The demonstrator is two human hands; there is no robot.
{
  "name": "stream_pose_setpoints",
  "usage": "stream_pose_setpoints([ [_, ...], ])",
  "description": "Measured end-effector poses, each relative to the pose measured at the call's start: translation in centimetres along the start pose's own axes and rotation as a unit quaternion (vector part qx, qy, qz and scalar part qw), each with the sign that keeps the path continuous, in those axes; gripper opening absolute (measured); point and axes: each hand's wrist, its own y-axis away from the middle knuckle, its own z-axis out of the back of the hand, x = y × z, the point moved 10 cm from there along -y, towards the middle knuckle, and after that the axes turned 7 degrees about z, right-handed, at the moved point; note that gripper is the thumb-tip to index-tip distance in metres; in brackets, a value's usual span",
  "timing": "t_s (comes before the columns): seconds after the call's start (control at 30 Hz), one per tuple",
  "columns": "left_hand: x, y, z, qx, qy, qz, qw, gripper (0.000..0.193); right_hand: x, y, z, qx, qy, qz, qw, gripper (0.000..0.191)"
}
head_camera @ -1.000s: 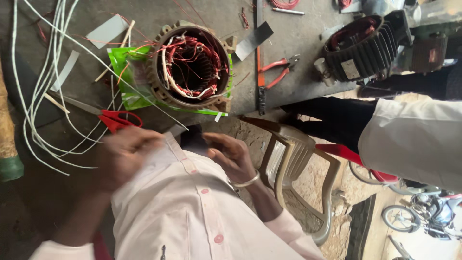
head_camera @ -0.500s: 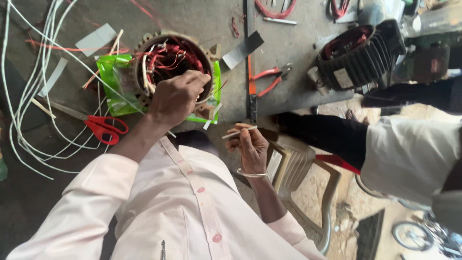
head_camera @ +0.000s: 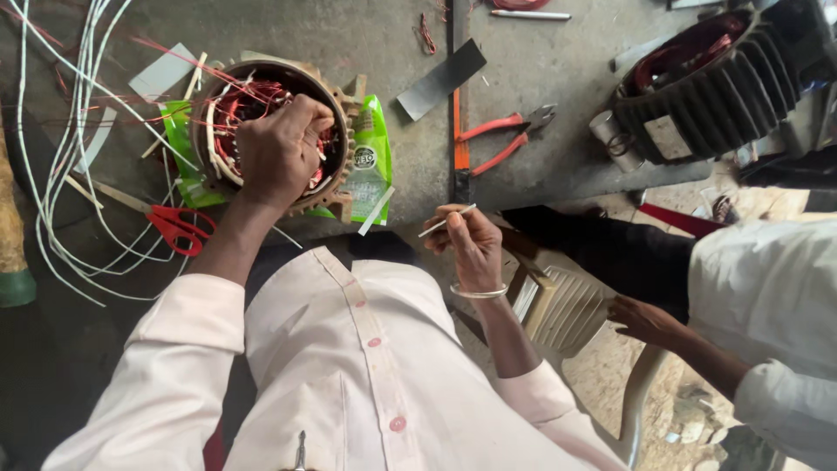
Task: The person works on the copper windings of a disassembled electric motor stator on a workbench. They use pliers to cut and trim wire ends, pull and arrange winding wires by hand, and reposition the stator while sorting the wire leads.
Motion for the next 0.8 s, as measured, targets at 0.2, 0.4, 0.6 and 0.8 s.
stream_pose_setpoints([
  [0.2, -0.2, 0.7, 0.6, -0.026, 0.081, 0.022, 0.996, 0.009, 1.4, -1.0, 1.1, -0.007, -0.002, 0.02, 1.0, 0.03],
  [0.4, -1.0, 0.0, -0.8, 0.034, -0.013, -0.028, 0.999, 0.011, 1.4, -2.2, -1.0, -0.006, 0.025, 0.023, 0.999, 0.03],
  [0.6, -0.6, 0.2, -1.8, 0.017, -0.07, -0.055, 0.996, 0.012, 1.4, -3.9, -3.8, 0.048, 0.041, 0.014, 0.998, 0.03],
  [0.8, -1.2, 0.4, -0.4, -0.022, -0.021, -0.077, 0.997, 0.011, 2.9, -4.9, -5.4, 0.076, 0.052, 0.032, 0.995, 0.03],
])
